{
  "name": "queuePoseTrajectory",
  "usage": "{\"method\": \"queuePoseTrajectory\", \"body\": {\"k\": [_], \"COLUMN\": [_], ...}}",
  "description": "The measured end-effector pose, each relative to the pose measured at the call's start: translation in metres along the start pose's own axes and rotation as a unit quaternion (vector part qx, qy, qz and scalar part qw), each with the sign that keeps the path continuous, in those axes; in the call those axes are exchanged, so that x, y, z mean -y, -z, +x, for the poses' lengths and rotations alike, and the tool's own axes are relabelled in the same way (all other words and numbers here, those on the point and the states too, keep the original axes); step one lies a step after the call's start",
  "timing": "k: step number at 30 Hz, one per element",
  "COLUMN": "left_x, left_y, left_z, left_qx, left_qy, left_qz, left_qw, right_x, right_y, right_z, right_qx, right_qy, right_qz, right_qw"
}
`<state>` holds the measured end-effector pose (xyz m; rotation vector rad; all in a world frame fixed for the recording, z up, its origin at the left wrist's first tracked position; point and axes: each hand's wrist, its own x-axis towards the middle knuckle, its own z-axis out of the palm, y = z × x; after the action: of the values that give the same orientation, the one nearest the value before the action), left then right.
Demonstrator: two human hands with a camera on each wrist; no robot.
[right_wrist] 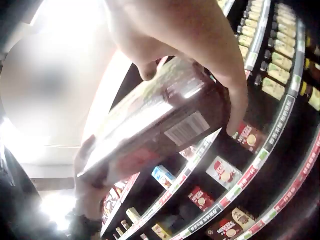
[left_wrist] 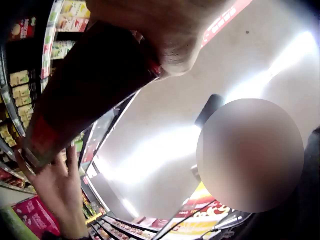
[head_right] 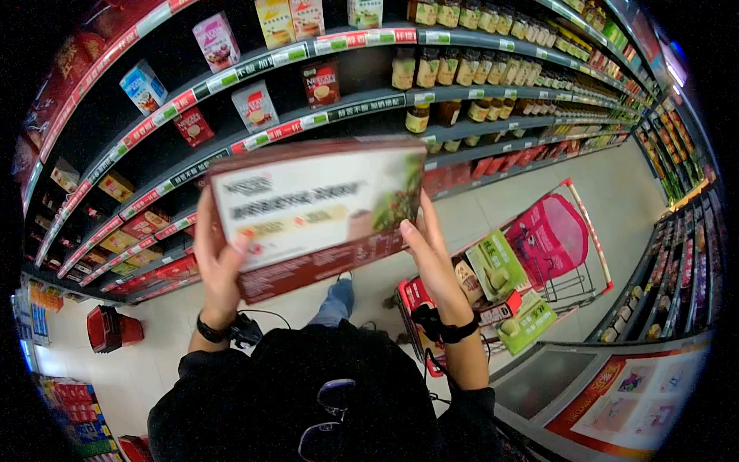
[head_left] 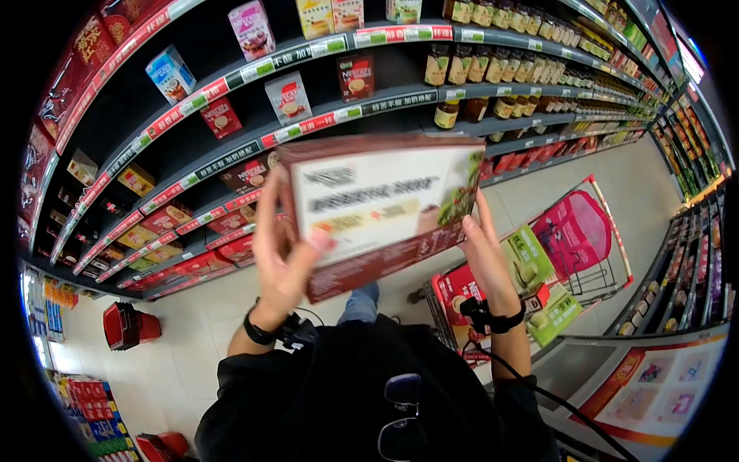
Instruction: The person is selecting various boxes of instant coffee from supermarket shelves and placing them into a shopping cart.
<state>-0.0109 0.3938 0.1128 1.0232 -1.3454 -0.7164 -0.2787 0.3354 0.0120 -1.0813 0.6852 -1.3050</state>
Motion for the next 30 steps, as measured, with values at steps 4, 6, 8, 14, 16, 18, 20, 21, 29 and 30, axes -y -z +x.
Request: {"method": "queuePoseTrajectory", "body": {"k": [4, 6, 8, 14, 16, 18, 20, 21, 29, 30], "left_x": [-0.009, -0.017, -0.025, -0.023, -0.019, -0.018, -0.018, -0.018, 0.020, 0.024], "left_y": [-0.030, -0.031, -0.036, -0.035, -0.033, -0.027, -0.016, -0.014, -0.008, -0.008], "left_z": [0.001, 0.005, 0.000, -0.004, -0.003, -0.002, -0.003, -0.004, -0.009, -0.009], "left_qx": [0.121, 0.194, 0.216, 0.258, 0.273, 0.277, 0.273, 0.268, 0.204, 0.203], "left_qy": [-0.054, -0.097, -0.053, -0.058, -0.057, -0.066, -0.089, -0.035, -0.021, -0.013], "left_qz": [0.026, 0.080, 0.071, 0.045, 0.044, 0.074, 0.134, 0.130, 0.156, 0.134], "left_qw": [0.991, 0.973, 0.972, 0.963, 0.959, 0.956, 0.948, 0.954, 0.966, 0.970], "right_x": [-0.040, -0.053, -0.055, -0.086, -0.095, -0.112, -0.083, -0.078, -0.049, -0.044], "right_y": [0.008, 0.004, 0.000, 0.019, 0.025, 0.037, 0.027, 0.028, 0.040, 0.040], "right_z": [0.019, 0.022, 0.022, 0.024, 0.024, 0.028, 0.024, 0.023, 0.009, 0.009], "right_qx": [0.022, 0.036, 0.069, 0.099, 0.087, 0.068, -0.037, -0.081, -0.170, -0.173], "right_qy": [-0.056, -0.058, -0.068, -0.117, -0.114, -0.089, 0.031, 0.097, 0.194, 0.183], "right_qz": [0.082, 0.117, 0.142, 0.177, 0.182, 0.200, 0.126, 0.078, 0.004, 0.003], "right_qw": [0.995, 0.991, 0.985, 0.972, 0.973, 0.973, 0.991, 0.989, 0.966, 0.968]}}
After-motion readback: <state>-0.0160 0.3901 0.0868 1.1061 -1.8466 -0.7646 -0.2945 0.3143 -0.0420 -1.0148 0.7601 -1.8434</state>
